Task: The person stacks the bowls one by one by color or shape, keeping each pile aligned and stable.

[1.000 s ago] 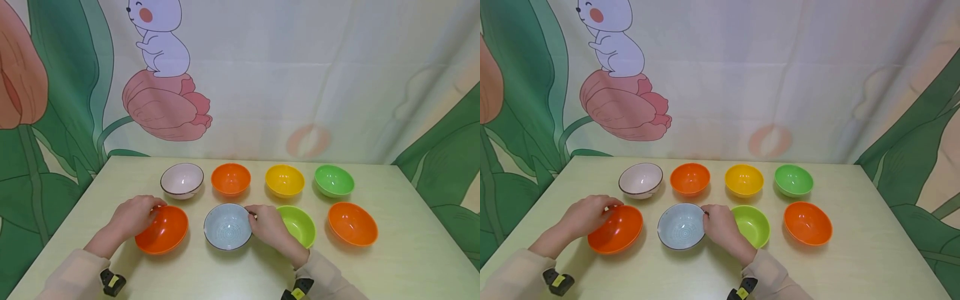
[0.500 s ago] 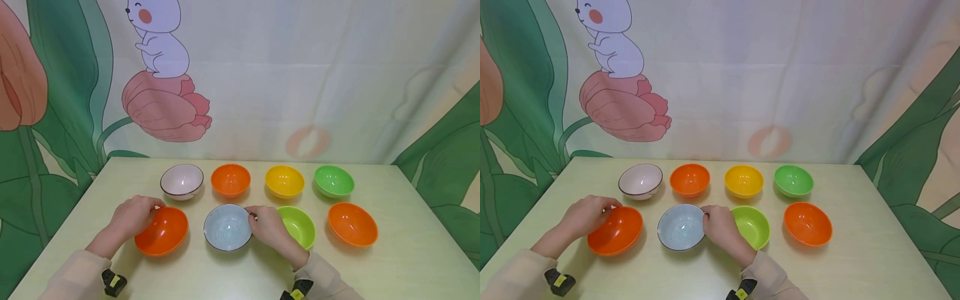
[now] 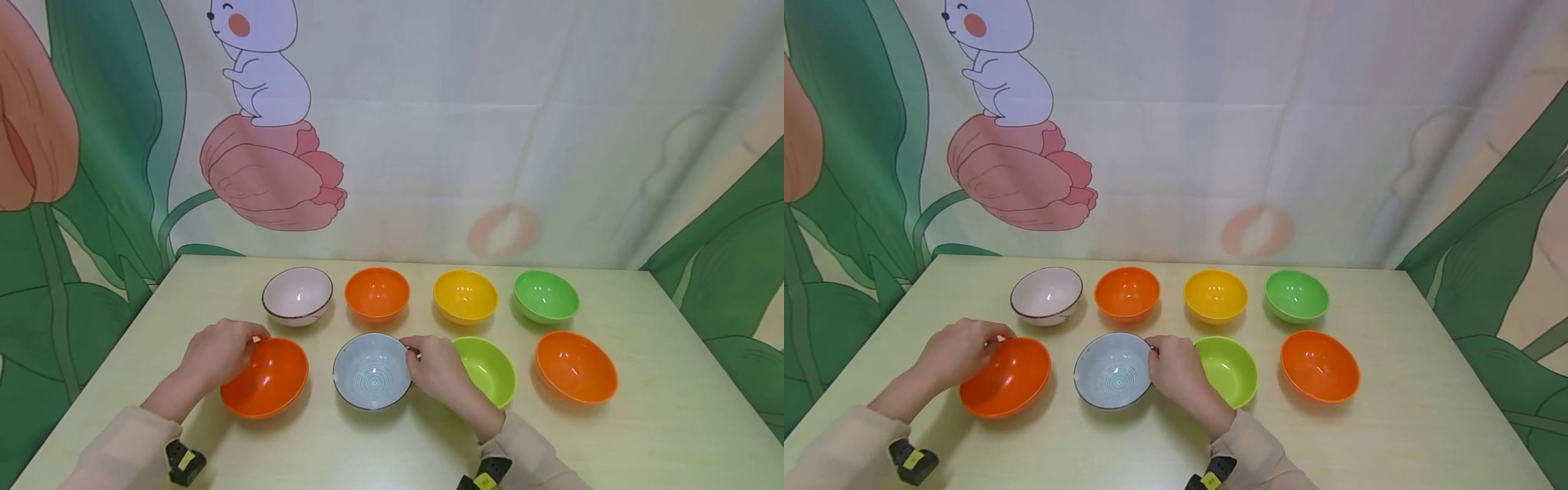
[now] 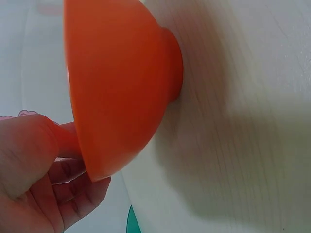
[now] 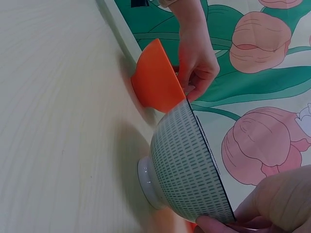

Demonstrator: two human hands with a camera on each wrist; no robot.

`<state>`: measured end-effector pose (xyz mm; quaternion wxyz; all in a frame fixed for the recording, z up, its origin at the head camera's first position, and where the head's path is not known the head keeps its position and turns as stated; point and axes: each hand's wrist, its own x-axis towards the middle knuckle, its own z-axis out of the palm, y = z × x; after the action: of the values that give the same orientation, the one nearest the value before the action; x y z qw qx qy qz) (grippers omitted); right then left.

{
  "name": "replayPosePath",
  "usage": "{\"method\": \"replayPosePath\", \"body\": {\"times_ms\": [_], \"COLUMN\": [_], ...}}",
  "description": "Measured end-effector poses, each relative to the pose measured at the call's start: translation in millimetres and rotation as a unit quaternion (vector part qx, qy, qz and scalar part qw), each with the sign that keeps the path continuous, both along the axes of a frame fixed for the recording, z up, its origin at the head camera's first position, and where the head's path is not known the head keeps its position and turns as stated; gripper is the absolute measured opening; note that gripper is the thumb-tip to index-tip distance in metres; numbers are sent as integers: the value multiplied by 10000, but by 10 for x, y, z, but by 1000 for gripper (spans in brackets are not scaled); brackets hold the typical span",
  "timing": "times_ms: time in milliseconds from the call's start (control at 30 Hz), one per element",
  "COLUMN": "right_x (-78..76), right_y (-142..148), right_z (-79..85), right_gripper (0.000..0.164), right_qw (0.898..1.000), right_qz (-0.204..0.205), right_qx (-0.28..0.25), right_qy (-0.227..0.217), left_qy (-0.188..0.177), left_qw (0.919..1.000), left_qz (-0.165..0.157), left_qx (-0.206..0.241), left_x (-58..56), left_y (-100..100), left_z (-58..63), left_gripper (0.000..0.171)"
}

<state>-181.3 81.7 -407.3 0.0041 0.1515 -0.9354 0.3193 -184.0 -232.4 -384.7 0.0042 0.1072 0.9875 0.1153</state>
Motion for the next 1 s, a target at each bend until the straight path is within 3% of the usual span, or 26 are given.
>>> {"method": "replayPosePath", "body": {"times_ms": [500,1000], "right_x": [-6,-9], "right_y": [-2,-6], "right_z": [-12,-31], "right_gripper": [23,24], "right_qw": [10000,10000], "right_qz": [-6,-54], "right_qx": [45,26], "right_qy": [6,13], "left_qy": [4,123], "left_qw": [9999,9999], "left_qz": [98,3], "left_qx": [20,-99], "left_x": [13,-63], "left_y": [3,92], "left_z": [29,272], "left_gripper": [26,26]}}
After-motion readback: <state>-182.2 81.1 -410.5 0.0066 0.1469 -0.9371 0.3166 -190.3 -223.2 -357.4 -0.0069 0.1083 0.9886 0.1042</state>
